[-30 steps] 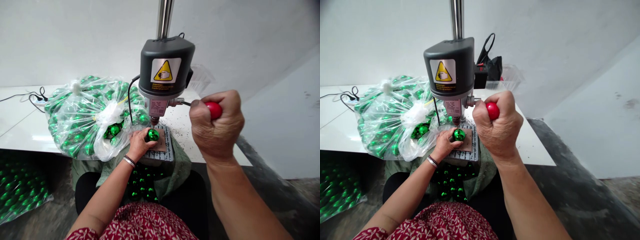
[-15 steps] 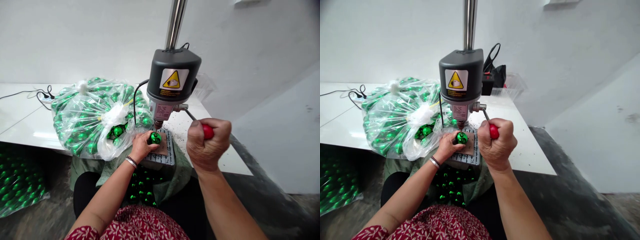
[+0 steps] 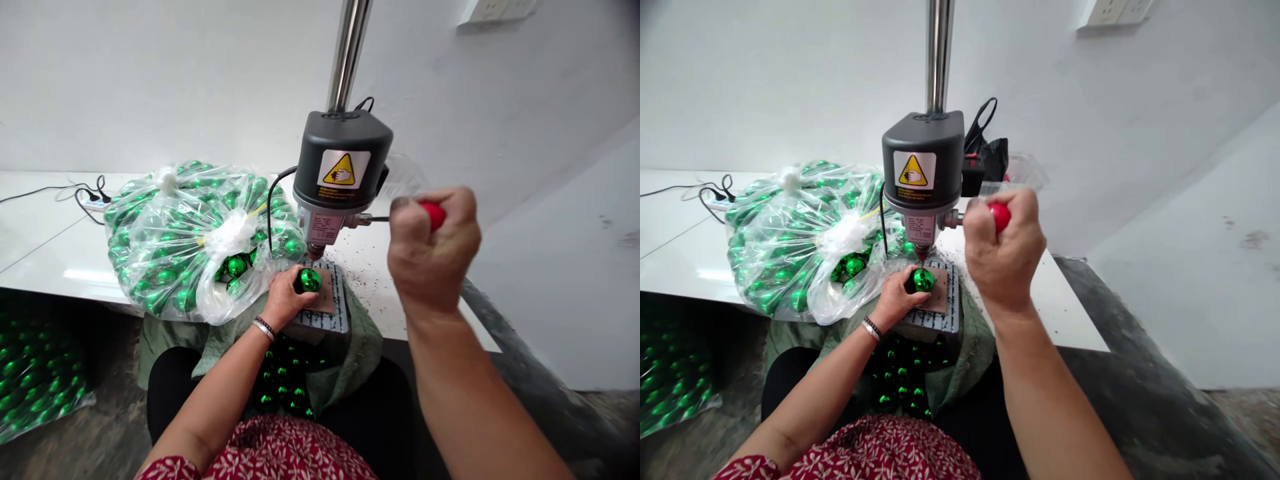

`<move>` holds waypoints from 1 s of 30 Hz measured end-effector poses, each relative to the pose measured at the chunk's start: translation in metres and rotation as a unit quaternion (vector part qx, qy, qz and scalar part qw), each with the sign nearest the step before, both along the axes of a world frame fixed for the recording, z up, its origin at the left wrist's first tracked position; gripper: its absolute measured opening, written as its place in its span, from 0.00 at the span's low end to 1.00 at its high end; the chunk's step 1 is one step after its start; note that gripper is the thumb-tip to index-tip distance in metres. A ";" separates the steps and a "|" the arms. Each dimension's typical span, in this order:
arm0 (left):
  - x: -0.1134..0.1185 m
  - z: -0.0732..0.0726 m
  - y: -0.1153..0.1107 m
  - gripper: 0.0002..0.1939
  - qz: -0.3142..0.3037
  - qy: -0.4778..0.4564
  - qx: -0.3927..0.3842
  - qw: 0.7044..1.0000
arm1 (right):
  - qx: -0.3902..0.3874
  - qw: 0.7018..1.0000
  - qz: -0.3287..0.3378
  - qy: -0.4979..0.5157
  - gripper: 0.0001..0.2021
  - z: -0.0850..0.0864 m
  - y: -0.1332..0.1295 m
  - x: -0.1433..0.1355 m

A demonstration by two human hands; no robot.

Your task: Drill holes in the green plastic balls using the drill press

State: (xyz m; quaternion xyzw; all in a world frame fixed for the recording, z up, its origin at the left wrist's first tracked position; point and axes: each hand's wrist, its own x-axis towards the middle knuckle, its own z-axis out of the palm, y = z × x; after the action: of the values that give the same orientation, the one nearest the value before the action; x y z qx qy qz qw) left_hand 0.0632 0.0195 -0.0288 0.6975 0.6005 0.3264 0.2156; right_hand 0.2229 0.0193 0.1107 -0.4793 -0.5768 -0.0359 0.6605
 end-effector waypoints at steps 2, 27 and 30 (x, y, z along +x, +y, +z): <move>-0.002 0.003 -0.007 0.22 -0.003 -0.029 0.004 1.000 | -0.043 0.999 0.003 0.022 0.10 0.018 0.006 0.000; -0.130 0.025 0.032 0.29 0.150 0.199 -0.121 0.961 | -0.061 0.996 -0.032 0.051 0.07 0.025 0.009 -0.005; -0.128 0.023 0.038 0.30 0.139 0.138 -0.109 0.975 | -0.058 0.996 -0.026 0.055 0.08 0.026 0.008 -0.006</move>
State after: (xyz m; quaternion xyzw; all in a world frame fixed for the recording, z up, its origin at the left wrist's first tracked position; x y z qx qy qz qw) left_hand -0.0649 0.0570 -0.0055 0.6174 0.7477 0.1867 0.1580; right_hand 0.2171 0.0271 0.1369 -0.5329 -0.5282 0.0070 0.6610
